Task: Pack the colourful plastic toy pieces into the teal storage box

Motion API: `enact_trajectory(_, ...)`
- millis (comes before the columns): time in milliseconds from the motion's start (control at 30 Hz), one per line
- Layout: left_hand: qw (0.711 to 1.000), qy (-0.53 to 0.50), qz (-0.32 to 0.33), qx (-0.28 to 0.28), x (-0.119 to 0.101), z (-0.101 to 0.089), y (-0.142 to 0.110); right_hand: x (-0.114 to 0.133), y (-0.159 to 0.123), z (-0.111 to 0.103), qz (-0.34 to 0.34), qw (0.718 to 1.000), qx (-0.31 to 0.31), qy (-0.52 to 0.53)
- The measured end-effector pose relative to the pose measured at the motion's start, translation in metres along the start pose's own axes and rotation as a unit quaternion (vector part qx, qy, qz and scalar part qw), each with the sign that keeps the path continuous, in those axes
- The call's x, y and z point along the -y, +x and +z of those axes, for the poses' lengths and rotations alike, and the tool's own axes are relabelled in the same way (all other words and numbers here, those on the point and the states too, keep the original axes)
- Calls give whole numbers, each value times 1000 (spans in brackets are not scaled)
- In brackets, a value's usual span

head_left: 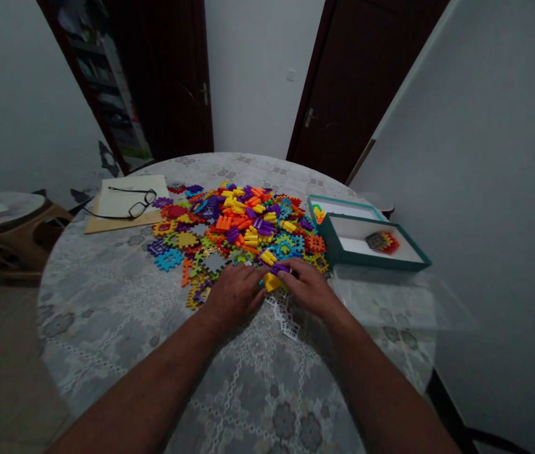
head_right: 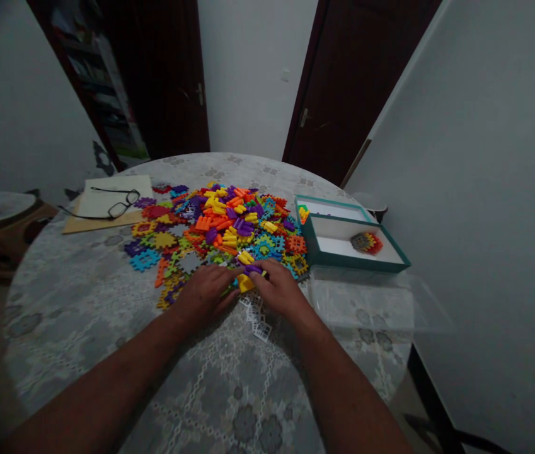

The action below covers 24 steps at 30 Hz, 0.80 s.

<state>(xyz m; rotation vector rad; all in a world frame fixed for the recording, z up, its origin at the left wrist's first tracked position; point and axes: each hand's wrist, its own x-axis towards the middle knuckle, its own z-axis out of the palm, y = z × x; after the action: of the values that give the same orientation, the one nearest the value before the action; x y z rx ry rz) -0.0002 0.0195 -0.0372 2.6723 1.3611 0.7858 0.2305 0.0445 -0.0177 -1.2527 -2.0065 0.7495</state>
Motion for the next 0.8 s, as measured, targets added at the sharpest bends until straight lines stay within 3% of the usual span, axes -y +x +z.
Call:
enact_trajectory(233, 999, 25, -17, 11, 1, 6, -2, 7, -5, 18, -26, 997, 36, -64)
enact_trajectory(600, 1000, -1, -23, -4, 2, 5, -3, 1, -3, 24, 26, 996, 6, 91)
enact_trajectory(800, 987, -123, -49, -87, 2, -4, -2, 14, -5, 32, 71, 980, -51, 177)
